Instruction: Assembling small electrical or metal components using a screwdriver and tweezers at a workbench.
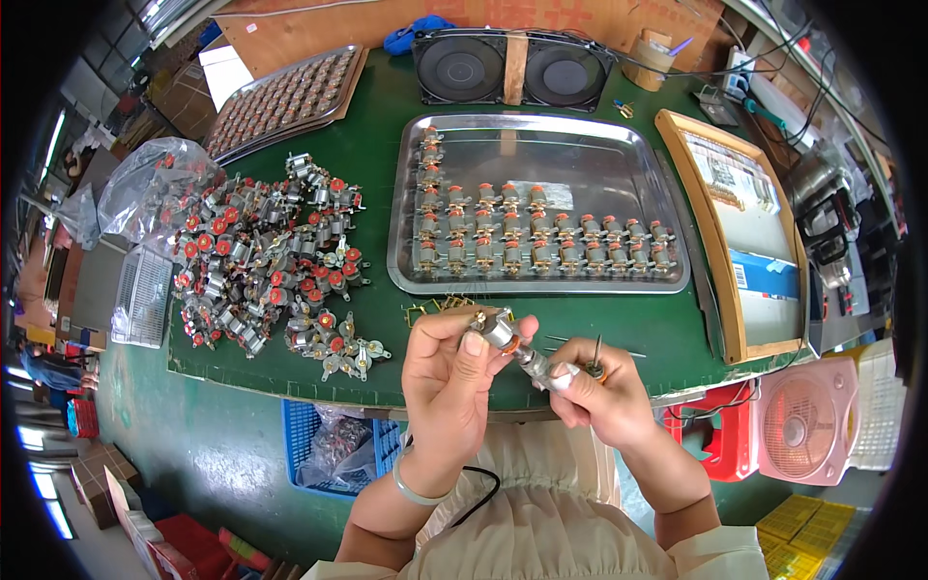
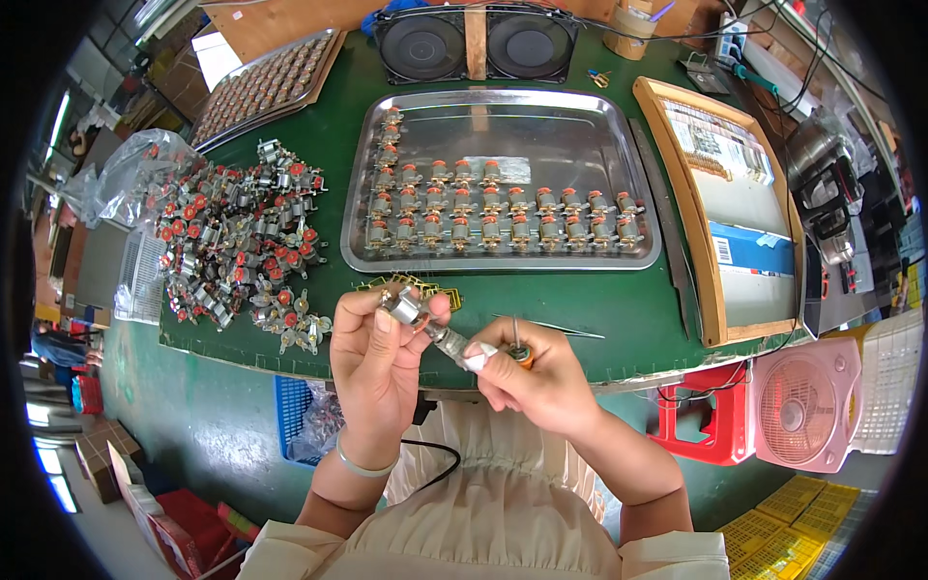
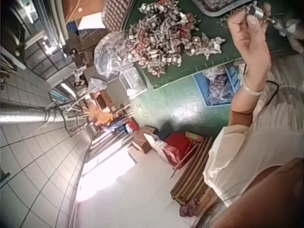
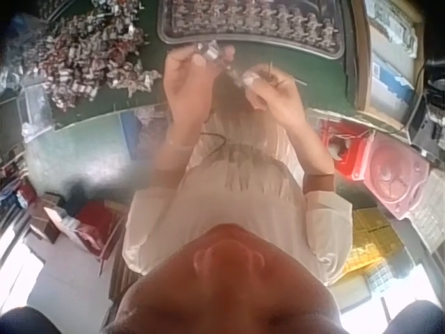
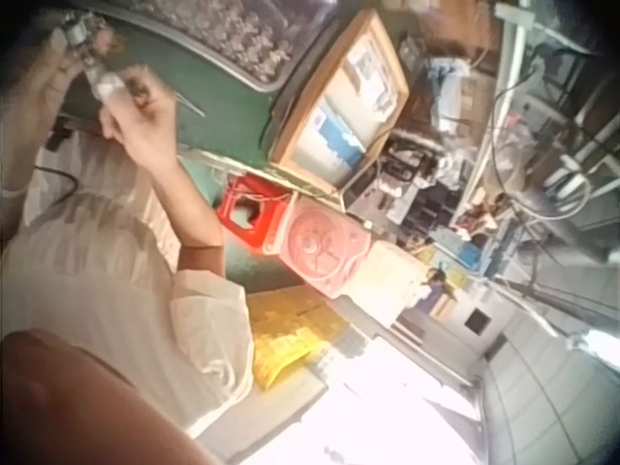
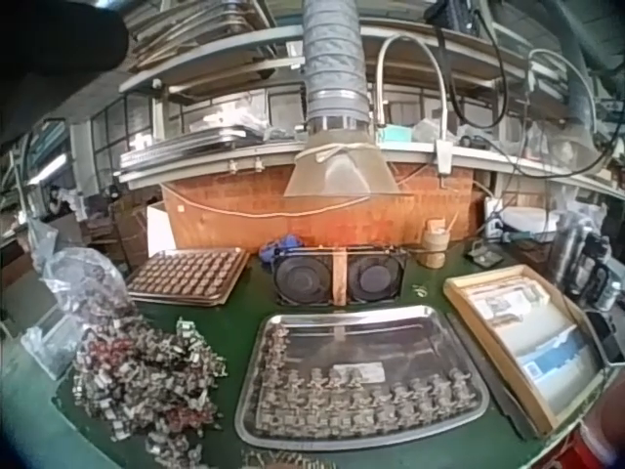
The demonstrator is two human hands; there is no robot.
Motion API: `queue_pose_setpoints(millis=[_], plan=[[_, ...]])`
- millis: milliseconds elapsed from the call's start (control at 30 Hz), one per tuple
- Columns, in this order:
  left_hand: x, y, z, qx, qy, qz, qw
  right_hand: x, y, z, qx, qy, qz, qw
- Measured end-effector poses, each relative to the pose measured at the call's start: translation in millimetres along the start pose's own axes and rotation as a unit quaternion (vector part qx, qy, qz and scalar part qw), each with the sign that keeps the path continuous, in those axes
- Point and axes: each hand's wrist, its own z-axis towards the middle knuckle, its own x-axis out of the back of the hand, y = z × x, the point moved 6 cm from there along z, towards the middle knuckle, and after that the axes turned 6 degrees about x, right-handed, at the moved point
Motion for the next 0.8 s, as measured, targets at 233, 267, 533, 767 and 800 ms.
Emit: queue_pose_setpoints(millis=[233,267,533,767,800], plan=[[0.7,-4.1,-1.4,0.01,-0.019,0.003,1.0,-0.7,-11.7,-2.2,0.133,0.03,-0.143,0.98],[1.9,-4.0,-1.7,0.007,-0.021,0.007,1.0,-0.4,-7.2,-3.0,0.068,0.024,-0.099,0.992],[8.5,1.6,-2.5,0.012,0.005,0.04,0.999,14.8,-40.2,-2.8,0.222,0.057,-0.4,0.887],[27.9,29.0,-1.4,-0.034,0.057,0.11,0.992,51.6,-47.3,-14.1,0.179,0.105,-0.636,0.743],[28.1,30.5,-2.1,-0.033,0.058,0.11,0.992,54.4,-42.8,-13.9,0.179,0.104,-0.636,0.743]])
